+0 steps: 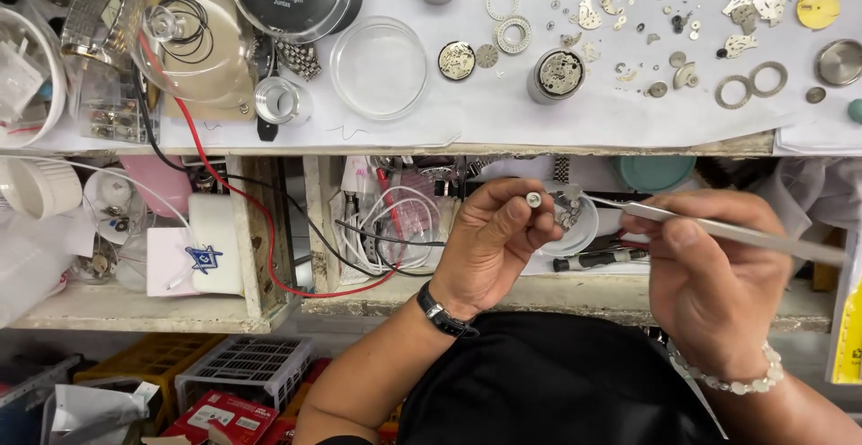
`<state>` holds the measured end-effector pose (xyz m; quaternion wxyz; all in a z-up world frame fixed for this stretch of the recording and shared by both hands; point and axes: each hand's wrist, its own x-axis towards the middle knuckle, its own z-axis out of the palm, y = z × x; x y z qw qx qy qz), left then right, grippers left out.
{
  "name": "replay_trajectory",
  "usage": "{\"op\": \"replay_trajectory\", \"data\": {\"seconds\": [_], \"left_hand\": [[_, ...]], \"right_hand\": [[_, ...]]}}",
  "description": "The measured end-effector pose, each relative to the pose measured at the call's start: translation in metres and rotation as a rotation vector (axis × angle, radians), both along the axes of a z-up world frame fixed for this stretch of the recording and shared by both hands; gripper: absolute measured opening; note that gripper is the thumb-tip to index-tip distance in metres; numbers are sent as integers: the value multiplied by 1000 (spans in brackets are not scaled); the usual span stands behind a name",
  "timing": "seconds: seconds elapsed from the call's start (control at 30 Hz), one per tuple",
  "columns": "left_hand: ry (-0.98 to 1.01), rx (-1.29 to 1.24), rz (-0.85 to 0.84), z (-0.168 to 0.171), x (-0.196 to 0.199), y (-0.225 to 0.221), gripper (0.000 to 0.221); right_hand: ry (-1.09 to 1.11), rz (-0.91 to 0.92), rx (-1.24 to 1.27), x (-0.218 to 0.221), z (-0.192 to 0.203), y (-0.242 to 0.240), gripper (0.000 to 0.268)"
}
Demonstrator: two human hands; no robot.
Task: A person is performing intricate repairs on a watch movement, using tweezers and other specialized tools to handle tiny gears and components.
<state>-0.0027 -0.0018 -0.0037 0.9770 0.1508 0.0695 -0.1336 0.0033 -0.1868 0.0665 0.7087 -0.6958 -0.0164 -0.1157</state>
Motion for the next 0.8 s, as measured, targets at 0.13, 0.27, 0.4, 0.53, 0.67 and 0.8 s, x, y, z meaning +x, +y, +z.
{"op": "replay_trajectory", "data": {"seconds": [0.13,0.27,0.4,0.53,0.67,0.8], "left_hand": [[-44,-9,-42,-2,-3,-3,24],[-57,-14,-37,1,-3,-5,23],[-65,-24,-50,4,-2,-4,22],[-78,-2,-46,2,-2,-5,22],[-65,18,-45,3,-2,-4,21],[-42,66,-41,7,-2,-3,21]], "right_hand": [[359,71,458,-5,-1,3,11],[426,114,516,-6,1,6,10],[433,104,502,-7,1,6,9],[420,98,485,-8,-1,3,11],[398,103,453,-10,-1,3,13],[389,39,389,-12,-2,3,15]]}}
